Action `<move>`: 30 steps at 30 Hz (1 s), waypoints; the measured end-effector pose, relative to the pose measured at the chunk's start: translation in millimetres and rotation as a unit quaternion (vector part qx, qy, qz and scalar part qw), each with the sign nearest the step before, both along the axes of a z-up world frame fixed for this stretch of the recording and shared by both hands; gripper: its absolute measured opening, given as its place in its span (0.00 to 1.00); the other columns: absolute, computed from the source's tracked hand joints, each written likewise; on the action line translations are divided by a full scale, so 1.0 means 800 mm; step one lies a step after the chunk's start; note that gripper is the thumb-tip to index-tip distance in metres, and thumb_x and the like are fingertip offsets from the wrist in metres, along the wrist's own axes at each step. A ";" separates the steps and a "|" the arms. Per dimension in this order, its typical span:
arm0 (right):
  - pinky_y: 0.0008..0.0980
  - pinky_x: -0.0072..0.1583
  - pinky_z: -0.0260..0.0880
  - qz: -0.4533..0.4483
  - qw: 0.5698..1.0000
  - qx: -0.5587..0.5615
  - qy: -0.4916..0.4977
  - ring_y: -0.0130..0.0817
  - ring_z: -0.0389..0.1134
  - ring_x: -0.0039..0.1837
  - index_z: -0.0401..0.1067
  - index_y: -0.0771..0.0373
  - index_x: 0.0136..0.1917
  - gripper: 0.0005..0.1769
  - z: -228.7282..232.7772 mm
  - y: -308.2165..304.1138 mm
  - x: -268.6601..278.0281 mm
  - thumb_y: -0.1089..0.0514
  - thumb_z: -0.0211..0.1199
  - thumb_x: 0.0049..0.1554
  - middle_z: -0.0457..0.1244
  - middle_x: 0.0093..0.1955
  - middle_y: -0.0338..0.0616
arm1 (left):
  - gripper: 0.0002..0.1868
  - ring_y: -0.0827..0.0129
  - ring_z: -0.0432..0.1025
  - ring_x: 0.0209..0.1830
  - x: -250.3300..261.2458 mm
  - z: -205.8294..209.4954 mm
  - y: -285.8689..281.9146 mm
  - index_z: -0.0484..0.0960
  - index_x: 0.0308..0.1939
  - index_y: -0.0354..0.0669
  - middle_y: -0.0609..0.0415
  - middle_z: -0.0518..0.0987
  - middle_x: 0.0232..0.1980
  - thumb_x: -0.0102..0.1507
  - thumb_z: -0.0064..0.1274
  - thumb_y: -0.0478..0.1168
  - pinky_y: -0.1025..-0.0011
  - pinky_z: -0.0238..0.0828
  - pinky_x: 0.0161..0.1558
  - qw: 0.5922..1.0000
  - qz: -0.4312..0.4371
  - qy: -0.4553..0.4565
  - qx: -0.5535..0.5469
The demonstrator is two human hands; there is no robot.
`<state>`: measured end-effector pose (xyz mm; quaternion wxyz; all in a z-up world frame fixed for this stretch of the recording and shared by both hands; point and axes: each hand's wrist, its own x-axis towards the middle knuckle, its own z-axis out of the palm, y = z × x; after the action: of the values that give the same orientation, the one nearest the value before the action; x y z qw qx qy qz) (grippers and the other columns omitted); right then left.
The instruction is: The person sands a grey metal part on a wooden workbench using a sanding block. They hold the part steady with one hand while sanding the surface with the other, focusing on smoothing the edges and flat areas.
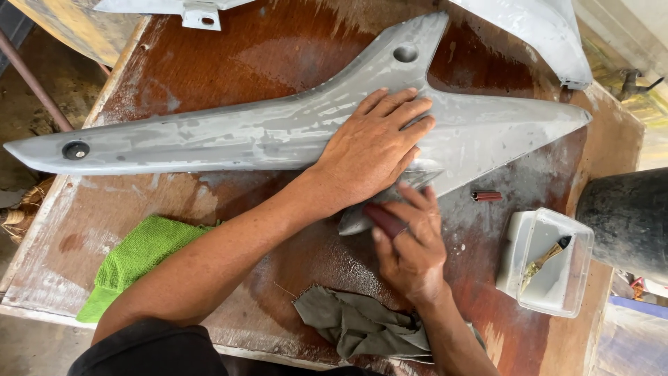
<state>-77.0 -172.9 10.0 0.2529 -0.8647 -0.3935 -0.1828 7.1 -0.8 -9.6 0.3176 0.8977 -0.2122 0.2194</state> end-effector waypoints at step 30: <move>0.60 0.83 0.30 -0.009 0.997 -0.079 0.012 0.42 0.51 0.80 0.78 0.56 0.56 0.11 -0.019 -0.019 -0.009 0.55 0.64 0.61 0.61 0.73 0.41 | 0.18 0.54 0.59 0.75 -0.008 0.024 0.009 0.78 0.59 0.37 0.48 0.70 0.70 0.66 0.52 0.39 0.50 0.50 0.75 0.998 -0.038 0.032 -0.040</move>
<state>-84.2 -188.3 -5.5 0.1871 -0.8875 -0.3959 -0.1434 1.1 6.4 9.3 0.3683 0.8819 -0.2273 0.1867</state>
